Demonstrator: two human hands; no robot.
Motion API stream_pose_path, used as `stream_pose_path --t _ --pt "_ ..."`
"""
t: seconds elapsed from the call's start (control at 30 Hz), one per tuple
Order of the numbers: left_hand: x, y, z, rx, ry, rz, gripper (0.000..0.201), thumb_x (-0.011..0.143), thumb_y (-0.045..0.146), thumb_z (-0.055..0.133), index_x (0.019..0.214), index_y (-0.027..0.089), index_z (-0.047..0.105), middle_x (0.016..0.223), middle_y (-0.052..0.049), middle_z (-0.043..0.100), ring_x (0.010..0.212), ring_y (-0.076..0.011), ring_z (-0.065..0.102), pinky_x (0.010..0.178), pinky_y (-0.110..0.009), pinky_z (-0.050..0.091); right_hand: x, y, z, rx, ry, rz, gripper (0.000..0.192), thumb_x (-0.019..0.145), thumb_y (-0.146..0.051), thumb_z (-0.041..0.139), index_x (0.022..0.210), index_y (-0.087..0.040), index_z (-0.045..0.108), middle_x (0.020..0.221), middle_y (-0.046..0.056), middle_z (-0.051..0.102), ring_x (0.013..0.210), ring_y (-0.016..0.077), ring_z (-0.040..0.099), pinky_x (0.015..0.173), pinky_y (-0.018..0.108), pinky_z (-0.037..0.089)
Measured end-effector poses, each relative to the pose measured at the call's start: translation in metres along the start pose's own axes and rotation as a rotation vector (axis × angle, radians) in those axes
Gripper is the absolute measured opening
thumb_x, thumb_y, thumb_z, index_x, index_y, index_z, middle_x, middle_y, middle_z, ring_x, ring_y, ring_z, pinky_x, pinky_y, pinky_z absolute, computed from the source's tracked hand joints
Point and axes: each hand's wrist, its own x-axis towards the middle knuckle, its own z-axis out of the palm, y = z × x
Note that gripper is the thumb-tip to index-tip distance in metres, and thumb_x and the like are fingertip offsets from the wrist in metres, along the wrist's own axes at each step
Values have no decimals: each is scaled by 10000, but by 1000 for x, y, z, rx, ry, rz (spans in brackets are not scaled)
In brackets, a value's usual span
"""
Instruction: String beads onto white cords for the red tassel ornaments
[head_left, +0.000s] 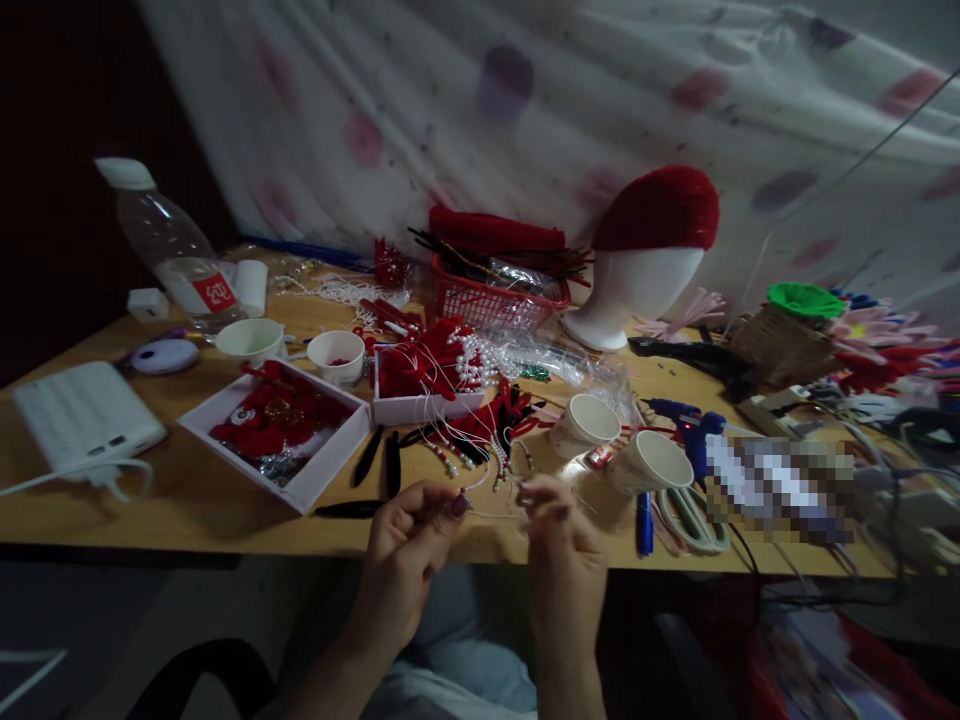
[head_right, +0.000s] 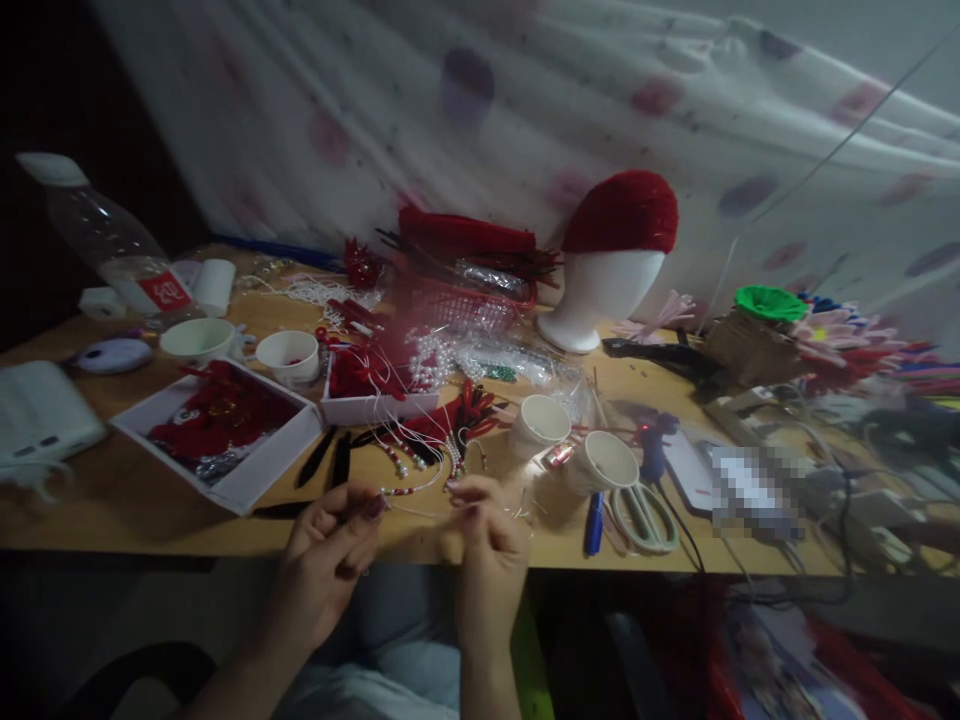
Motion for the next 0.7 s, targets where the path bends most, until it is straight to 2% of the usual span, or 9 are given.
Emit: stream_pose_path --t 0.03,0.1,0.2,0.3,0.43,0.5,0.57,0.63,0.7 --pt "-1 -1 1 22 2 0 423 580 503 918 703 152 717 474 81 445 406 -18 226 382 -151 181 -5 2 5 1 -79 21 248 829 -477 763 804 -232 787 930 77 742 894 219 681 782 336 539" --pt "-3 -2 2 74 -17 33 404 582 481 918 716 149 731 541 40 535 452 -42 362 423 -151 290 -12 5 14 68 -185 85 193 785 -446 814 894 -287 819 1059 78 763 1018 244 689 854 365 548" --pt "-9 -4 2 215 -103 116 324 695 458 857 760 157 753 625 3 585 606 -108 521 596 -197 447 -19 8 19 225 -142 213 96 759 -395 848 781 -309 811 956 32 764 928 191 698 830 313 550" --pt "-13 -8 3 393 -161 177 299 818 468 748 782 171 746 591 13 532 595 -123 499 574 -213 415 -23 8 14 343 -77 316 145 732 -386 868 731 -275 774 876 11 736 834 156 677 774 276 543" --pt "-15 -7 5 581 -268 335 254 866 425 692 801 185 747 658 -17 618 593 -137 527 554 -231 414 -21 -4 -5 517 -113 453 213 774 -416 836 769 -253 699 809 8 713 803 161 672 752 302 557" --pt "-14 0 4 669 -315 439 198 877 358 687 779 197 748 640 -9 625 571 -125 528 541 -217 412 -16 -17 -17 574 -129 457 240 801 -415 818 781 -250 645 650 -39 614 692 138 634 786 338 566" --pt "-10 8 0 731 -334 534 160 867 289 696 741 204 745 598 6 610 545 -112 524 516 -197 400 -8 -29 -31 592 -100 404 262 817 -388 812 781 -246 594 521 -103 419 520 88 494 765 330 569" --pt "-5 16 -4 771 -335 588 144 852 248 704 720 205 744 597 6 619 544 -109 541 504 -186 400 1 -39 -44 570 -55 346 287 819 -359 812 764 -236 558 493 -127 249 446 68 316 633 246 542" --pt "1 24 -8 797 -343 598 136 848 236 701 724 203 746 621 -5 641 566 -118 570 512 -189 416 10 -45 -57 529 -11 286 313 796 -340 827 746 -227 540 510 -125 169 452 74 206 481 157 434"
